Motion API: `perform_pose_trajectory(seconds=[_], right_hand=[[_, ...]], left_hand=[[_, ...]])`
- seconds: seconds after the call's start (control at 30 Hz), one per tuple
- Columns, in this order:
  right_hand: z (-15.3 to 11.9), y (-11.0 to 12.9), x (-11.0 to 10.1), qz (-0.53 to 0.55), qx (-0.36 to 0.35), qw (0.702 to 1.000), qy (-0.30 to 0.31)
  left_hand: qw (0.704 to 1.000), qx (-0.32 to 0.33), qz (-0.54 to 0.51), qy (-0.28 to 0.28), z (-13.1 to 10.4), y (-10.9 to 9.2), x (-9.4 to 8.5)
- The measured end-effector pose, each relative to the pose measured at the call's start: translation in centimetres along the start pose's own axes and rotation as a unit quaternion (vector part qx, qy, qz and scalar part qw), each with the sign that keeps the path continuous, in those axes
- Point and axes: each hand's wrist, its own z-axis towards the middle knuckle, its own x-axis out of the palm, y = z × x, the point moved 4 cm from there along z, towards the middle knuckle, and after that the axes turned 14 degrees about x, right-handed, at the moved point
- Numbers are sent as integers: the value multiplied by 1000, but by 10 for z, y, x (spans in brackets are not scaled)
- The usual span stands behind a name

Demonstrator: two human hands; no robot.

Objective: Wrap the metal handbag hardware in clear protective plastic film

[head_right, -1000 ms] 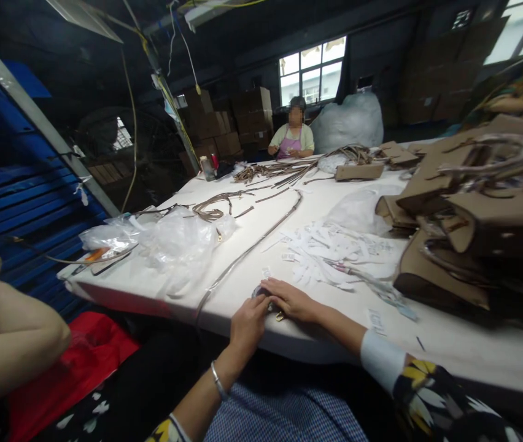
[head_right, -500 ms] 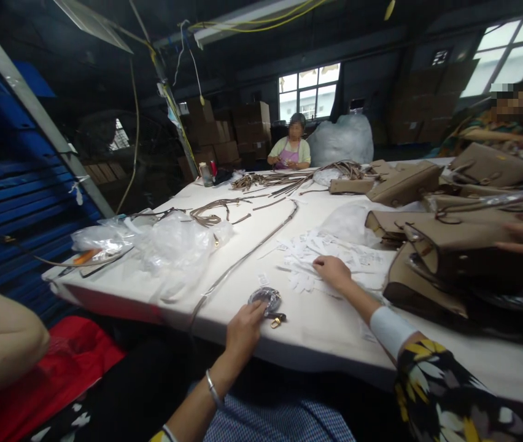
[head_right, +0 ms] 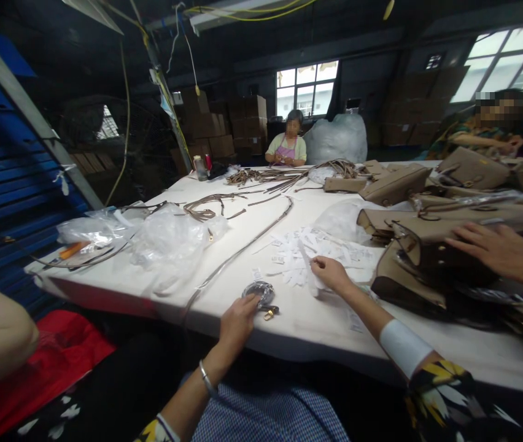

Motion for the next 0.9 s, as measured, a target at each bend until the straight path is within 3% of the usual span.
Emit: perform_pose_trajectory(seconds=[0.13, 0.37, 0.67, 0.9], right_hand=[[-17, 18, 16, -89, -46, 995, -20], [-47, 58, 55, -196, -139, 971, 9], [-32, 102, 64, -219, -214, 951, 30], [-19, 92, 76, -152, -199, 967, 51]], left_hand=[[1000, -1, -3, 2, 0, -3, -2], [1000, -13, -7, 3, 2, -7, -8], [999, -32, 3, 41, 4, -9, -8], [998, -43, -7, 36, 4, -8, -6]])
